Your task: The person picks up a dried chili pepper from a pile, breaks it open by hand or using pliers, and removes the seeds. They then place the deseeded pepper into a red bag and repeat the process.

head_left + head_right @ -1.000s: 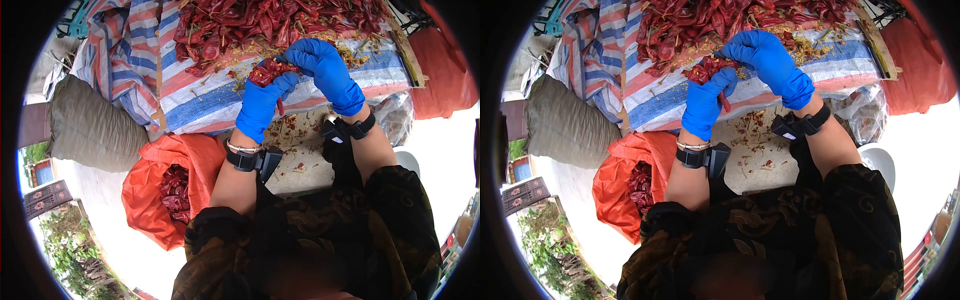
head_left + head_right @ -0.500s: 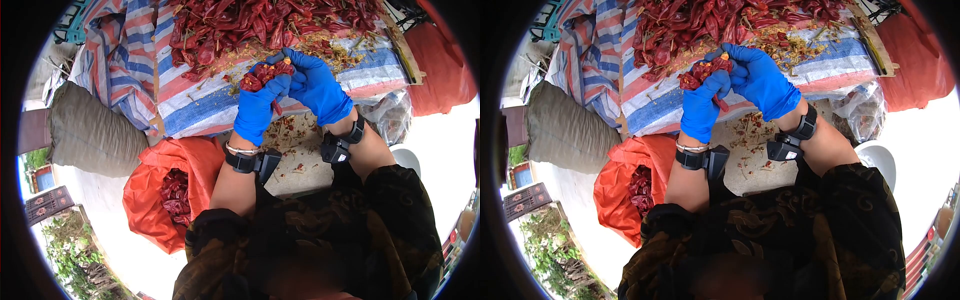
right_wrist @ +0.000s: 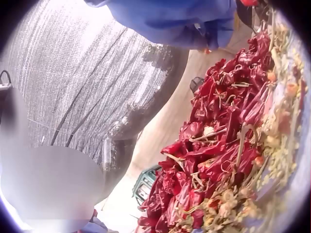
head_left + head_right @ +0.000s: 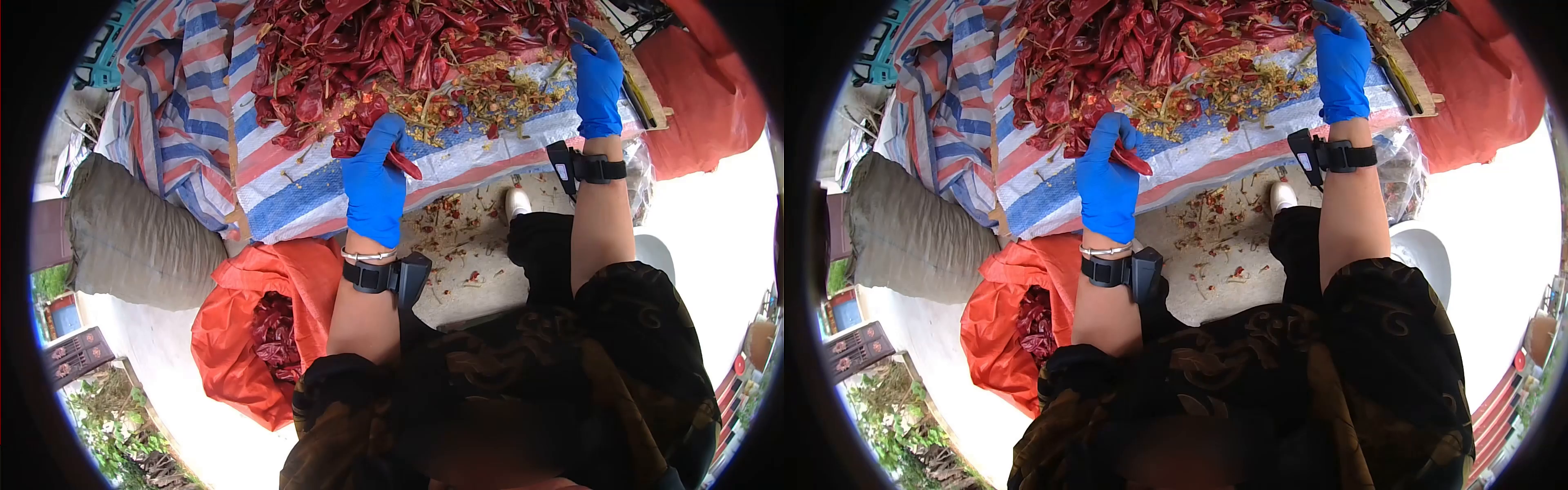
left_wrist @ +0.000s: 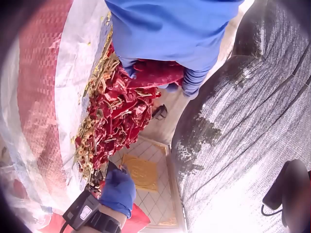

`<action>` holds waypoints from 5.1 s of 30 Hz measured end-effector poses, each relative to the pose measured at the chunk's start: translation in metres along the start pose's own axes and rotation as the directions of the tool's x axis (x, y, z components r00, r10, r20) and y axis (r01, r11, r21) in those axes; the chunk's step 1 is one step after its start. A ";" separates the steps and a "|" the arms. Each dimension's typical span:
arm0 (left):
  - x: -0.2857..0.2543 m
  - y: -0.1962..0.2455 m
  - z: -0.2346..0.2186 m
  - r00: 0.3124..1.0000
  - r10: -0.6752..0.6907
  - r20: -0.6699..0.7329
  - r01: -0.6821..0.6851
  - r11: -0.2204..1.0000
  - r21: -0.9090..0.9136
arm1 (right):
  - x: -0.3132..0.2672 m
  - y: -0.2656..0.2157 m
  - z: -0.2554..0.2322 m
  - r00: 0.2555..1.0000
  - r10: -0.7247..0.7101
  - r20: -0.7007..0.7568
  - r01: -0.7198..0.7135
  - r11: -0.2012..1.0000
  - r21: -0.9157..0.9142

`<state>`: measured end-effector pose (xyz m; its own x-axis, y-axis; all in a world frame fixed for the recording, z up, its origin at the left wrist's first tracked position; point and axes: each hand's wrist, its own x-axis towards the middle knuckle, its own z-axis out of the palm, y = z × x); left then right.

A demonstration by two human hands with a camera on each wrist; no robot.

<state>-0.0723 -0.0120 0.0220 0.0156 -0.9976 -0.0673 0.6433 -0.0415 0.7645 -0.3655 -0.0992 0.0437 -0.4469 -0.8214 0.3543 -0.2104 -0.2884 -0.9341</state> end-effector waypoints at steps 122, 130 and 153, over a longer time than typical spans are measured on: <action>0.016 -0.002 -0.009 0.981 -0.154 -0.118 0.109 0.941 -0.321 | -0.091 -0.047 0.106 0.619 -0.449 0.645 0.632 0.772 -0.069; 0.017 -0.007 -0.012 0.991 -0.095 -0.094 0.064 0.955 -0.288 | -0.108 -0.054 0.115 0.563 -0.465 0.683 0.621 0.783 0.022; 0.010 0.003 0.013 0.906 0.376 -0.195 -0.313 0.905 0.288 | -0.119 -0.047 0.112 0.783 -0.134 0.607 0.127 0.990 0.056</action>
<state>-0.0804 -0.0229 0.0322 0.4049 -0.9088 0.1012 0.3564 0.2587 0.8978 -0.2047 -0.0432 0.0409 0.2065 -0.9032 0.3763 -0.2168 -0.4173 -0.8825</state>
